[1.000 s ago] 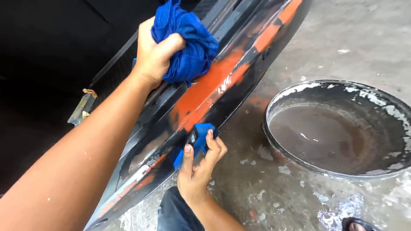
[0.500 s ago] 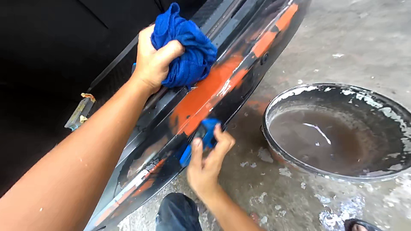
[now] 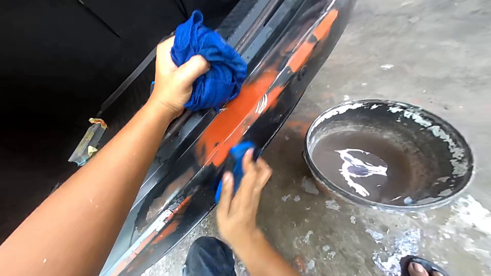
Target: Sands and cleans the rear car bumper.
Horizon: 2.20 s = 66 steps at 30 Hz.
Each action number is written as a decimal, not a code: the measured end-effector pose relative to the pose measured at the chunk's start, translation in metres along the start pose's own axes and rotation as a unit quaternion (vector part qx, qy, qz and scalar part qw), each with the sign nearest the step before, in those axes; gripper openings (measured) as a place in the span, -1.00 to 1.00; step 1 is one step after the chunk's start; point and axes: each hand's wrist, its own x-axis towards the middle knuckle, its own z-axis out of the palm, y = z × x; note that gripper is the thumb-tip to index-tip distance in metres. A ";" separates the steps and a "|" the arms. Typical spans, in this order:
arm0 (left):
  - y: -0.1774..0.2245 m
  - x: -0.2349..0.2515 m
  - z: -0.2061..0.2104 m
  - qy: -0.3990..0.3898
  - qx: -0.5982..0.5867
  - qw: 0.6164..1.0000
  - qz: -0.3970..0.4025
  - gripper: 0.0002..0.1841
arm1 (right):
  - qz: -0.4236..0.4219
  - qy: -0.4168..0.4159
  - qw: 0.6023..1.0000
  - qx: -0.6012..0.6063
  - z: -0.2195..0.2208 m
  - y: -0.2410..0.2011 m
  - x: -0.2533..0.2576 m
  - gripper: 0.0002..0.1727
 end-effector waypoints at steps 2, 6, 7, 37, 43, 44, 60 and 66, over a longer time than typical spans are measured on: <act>0.000 0.002 0.001 0.005 0.003 1.000 0.000 -0.81 | -0.051 -0.003 0.999 -0.009 0.003 0.010 -0.019 -0.43; -0.002 -0.001 -0.002 0.000 0.002 1.000 -0.001 -0.81 | -0.018 0.005 1.000 -0.014 -0.007 0.012 0.028 -0.39; -0.002 -0.003 -0.001 -0.001 0.001 1.000 -0.001 -0.81 | 0.020 -0.002 1.000 -0.008 -0.010 0.005 0.034 -0.36; 0.014 -0.003 0.010 0.033 0.079 0.994 -0.063 -0.73 | -0.049 0.072 0.996 0.005 -0.032 0.044 0.149 -0.44; 0.015 -0.006 0.010 0.035 0.094 0.992 -0.074 -0.74 | -0.004 0.074 0.997 0.018 -0.044 0.030 0.186 -0.45; 0.015 -0.004 0.011 0.037 0.098 0.992 -0.073 -0.74 | -0.004 0.067 0.998 0.021 -0.043 0.028 0.177 -0.43; 0.016 0.009 0.025 0.020 0.233 0.971 -0.046 -0.63 | 0.047 0.064 0.996 -0.049 -0.060 0.056 0.283 -0.49; 0.010 0.020 0.029 0.036 0.274 0.960 -0.054 -0.50 | -0.065 0.101 0.993 0.011 -0.048 0.106 0.247 -0.51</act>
